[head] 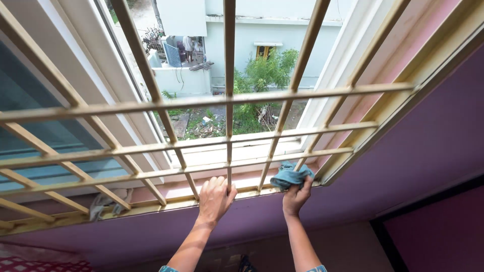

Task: The person wipes the yellow metal window grille with a green cloth. They systematically clean each horizontal and vertical bar, moving from the top to the bottom and across the width of the window.

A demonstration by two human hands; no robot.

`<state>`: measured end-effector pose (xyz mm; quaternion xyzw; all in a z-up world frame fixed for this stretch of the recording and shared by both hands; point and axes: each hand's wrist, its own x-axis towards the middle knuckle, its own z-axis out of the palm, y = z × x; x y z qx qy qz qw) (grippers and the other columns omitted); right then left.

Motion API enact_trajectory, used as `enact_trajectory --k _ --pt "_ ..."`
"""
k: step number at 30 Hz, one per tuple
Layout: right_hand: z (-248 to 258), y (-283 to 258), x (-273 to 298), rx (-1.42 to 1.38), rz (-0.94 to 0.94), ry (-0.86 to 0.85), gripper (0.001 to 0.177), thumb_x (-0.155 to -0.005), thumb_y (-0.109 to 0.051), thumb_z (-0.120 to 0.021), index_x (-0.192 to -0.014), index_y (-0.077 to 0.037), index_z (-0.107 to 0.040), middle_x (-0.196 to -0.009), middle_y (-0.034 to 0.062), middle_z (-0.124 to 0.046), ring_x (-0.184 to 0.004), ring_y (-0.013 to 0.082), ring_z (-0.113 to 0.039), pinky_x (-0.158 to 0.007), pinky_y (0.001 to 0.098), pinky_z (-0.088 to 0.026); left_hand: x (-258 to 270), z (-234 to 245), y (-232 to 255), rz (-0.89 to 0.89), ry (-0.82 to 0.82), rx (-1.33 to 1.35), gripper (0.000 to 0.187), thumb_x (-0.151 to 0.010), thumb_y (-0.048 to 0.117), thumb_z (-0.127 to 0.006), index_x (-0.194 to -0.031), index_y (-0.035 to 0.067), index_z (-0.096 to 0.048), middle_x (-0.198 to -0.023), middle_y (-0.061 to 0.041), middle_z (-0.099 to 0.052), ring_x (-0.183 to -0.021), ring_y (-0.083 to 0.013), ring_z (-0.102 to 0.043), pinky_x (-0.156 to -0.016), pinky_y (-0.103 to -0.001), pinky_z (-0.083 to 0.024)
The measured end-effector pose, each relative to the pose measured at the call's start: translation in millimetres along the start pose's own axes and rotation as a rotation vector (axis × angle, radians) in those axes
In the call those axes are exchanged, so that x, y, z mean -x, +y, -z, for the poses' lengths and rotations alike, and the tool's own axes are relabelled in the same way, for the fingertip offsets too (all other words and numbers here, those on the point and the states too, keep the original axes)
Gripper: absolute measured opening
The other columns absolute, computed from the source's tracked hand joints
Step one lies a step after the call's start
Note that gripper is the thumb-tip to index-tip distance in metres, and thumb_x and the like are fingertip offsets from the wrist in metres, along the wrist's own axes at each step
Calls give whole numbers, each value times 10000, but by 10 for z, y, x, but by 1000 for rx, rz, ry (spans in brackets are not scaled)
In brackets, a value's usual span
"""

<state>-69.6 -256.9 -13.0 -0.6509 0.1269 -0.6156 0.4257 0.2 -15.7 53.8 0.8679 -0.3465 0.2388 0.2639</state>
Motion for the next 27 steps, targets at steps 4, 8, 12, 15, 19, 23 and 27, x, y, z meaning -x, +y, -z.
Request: enact_trajectory --k 4,8,12,15,19,23,27 --pt "316 -732 -364 79 124 67 276 -1093 -201 -518 -1259 19 -527 -1237 139 -618 -1140 267 -630 -1037 360 -496 -72 208 165 162 -211 3 238 -905 326 -666 -871 91 -667 -845 -84 -600 -882 -281 -588 -836 -459 -476" --pt "314 -1871 -1150 -119 223 49 332 -1118 -308 -477 -1288 -25 -517 -1257 101 -566 -1141 235 -588 -1065 362 -482 -397 736 528 402 -630 -58 390 -866 372 -696 -1122 80 -665 -1069 -133 -635 -1081 -326 -602 -960 -479 -478" --pt "-230 -2781 -2173 -349 264 -39 441 -1122 -427 -457 -1325 -39 -509 -1245 43 -559 -1165 155 -550 -1082 329 -446 -904 1770 1309 333 -733 29 491 -951 512 -598 -1183 98 -725 -1184 -155 -708 -1130 -329 -654 -986 -467 -514" --pt "-686 -3268 -2703 -278 240 -154 320 -1158 -312 -501 -1339 -48 -507 -1184 99 -618 -1080 169 -600 -998 324 -497 -1379 2521 1828 286 -167 433 539 -956 395 -595 -1389 76 -557 -1165 -179 -731 -1014 -342 -733 -876 -470 -560" --pt "-956 -3462 -2645 -249 6 -334 247 -1113 -262 -538 -1276 -77 -547 -1057 110 -727 -1000 219 -749 -879 383 -602 -1965 2903 2094 49 233 642 633 -1015 350 -591 -1533 74 -353 -1459 -223 -530 -1253 -361 -641 -958 -468 -588" --pt "-625 -3319 -2334 227 271 -402 424 -989 -195 -642 -1344 -15 -497 -1073 204 -686 -1067 407 -640 -922 543 -493 -2174 2569 2157 24 185 479 545 -1075 277 -599 -1546 78 -411 -1460 -210 -532 -1316 -360 -580 -1086 -485 -500" --pt "-242 -3267 -2279 315 455 -496 447 -987 -173 -688 -1368 -6 -524 -1164 215 -691 -1160 449 -622 -999 572 -491 -1896 2332 2141 -68 366 373 483 -1037 139 -639 -1477 29 -473 -1367 -215 -550 -1236 -375 -589 -1036 -471 -515"
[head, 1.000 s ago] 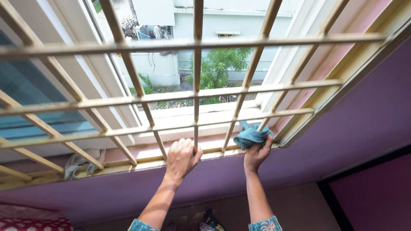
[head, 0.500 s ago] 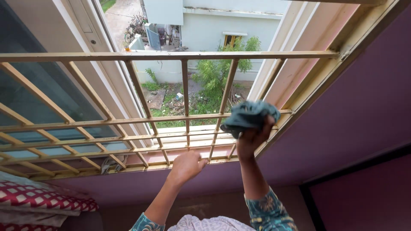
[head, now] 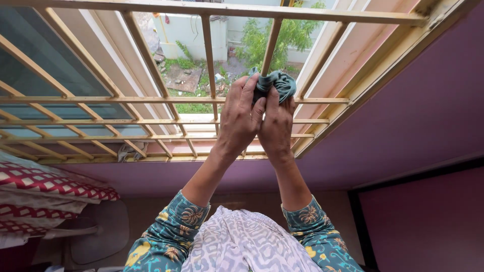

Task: The person wipes the yellow metal window grille with a green cloth. They systematically clean each horizontal and vertical bar, moving from the top to the bottom and across the width of the window.

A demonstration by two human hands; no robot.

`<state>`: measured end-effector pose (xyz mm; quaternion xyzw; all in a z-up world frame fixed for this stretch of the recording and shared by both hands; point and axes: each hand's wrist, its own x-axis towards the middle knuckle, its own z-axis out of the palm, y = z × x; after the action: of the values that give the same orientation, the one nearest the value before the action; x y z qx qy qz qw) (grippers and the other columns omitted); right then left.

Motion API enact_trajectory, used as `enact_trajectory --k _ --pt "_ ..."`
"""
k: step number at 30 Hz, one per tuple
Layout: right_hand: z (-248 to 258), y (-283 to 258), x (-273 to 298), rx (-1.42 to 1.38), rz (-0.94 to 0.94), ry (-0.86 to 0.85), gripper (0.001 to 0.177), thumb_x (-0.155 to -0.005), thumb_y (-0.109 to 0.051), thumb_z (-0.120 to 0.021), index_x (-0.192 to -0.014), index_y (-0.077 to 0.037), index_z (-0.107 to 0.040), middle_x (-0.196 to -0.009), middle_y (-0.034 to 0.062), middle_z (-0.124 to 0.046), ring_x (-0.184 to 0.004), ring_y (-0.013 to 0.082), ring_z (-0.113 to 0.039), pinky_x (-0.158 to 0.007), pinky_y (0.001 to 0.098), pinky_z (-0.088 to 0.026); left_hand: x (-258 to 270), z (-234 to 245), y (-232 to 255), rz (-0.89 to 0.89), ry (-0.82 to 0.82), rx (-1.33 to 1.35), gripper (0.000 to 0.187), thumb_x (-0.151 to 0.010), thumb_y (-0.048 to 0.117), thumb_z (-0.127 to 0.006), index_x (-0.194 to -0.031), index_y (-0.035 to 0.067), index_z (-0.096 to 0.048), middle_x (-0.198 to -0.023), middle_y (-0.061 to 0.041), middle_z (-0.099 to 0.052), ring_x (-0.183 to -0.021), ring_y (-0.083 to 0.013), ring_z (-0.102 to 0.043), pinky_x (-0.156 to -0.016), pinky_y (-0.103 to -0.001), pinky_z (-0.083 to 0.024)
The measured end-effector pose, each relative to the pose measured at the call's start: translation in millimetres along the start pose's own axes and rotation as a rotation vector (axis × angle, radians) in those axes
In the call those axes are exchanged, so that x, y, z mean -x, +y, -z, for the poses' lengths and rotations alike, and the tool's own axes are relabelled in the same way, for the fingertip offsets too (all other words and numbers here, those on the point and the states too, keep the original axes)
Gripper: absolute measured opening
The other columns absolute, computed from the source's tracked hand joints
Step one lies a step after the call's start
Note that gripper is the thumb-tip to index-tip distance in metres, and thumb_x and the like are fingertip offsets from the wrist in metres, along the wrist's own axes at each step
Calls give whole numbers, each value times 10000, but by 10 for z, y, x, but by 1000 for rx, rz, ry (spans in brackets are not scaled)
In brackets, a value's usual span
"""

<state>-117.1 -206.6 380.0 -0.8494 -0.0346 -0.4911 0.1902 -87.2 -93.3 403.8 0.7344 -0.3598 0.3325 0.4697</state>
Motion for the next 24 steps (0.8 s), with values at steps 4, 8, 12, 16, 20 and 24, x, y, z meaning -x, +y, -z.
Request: enact_trajectory --k 4,8,12,16,20,24 --pt "484 -29 -158 -90 -154 -17 366 -931 -212 -794 -1255 -106 -660 -1166 176 -724 -1098 370 -677 -962 487 -536 -116 148 137 74 49 194 279 -1023 75 -702 -1294 93 -641 -1161 -86 -637 -1025 -252 -709 -864 -361 -605" --pt "905 7 -554 100 118 348 309 -913 -101 -849 -1129 -49 -633 -1203 274 -500 -1144 413 -562 -988 443 -486 -450 -45 449 -178 120 47 275 -1045 112 -732 -1292 139 -612 -1148 -43 -615 -1020 -241 -666 -858 -341 -572" --pt "838 250 -790 -198 -99 326 267 -916 -2 -752 -1136 -17 -602 -1133 162 -606 -1060 324 -643 -997 415 -512 -805 -508 518 -247 171 -45 334 -1029 101 -629 -1345 83 -520 -1234 -93 -583 -1067 -267 -620 -927 -379 -532" --pt "558 508 -434 -204 -130 281 307 -904 85 -702 -1180 -9 -608 -1159 133 -654 -1134 308 -671 -1070 436 -536 -528 -635 351 -61 -51 23 222 -976 73 -610 -1186 50 -545 -1075 -117 -585 -1024 -309 -624 -898 -422 -517" --pt "498 458 82 -84 -210 172 282 -870 42 -754 -1115 -22 -630 -1117 167 -664 -1052 346 -677 -932 441 -546 -71 -505 223 -155 -125 -22 225 -926 45 -622 -1135 42 -539 -1106 -144 -584 -1051 -339 -607 -924 -464 -508" --pt "632 136 159 -238 -268 166 302 -895 -19 -795 -1156 -50 -646 -1094 135 -690 -1016 309 -714 -918 417 -572 11 -270 251 -140 -93 110 226 -951 60 -654 -1149 68 -545 -1161 -127 -590 -1083 -303 -620 -926 -446 -548"
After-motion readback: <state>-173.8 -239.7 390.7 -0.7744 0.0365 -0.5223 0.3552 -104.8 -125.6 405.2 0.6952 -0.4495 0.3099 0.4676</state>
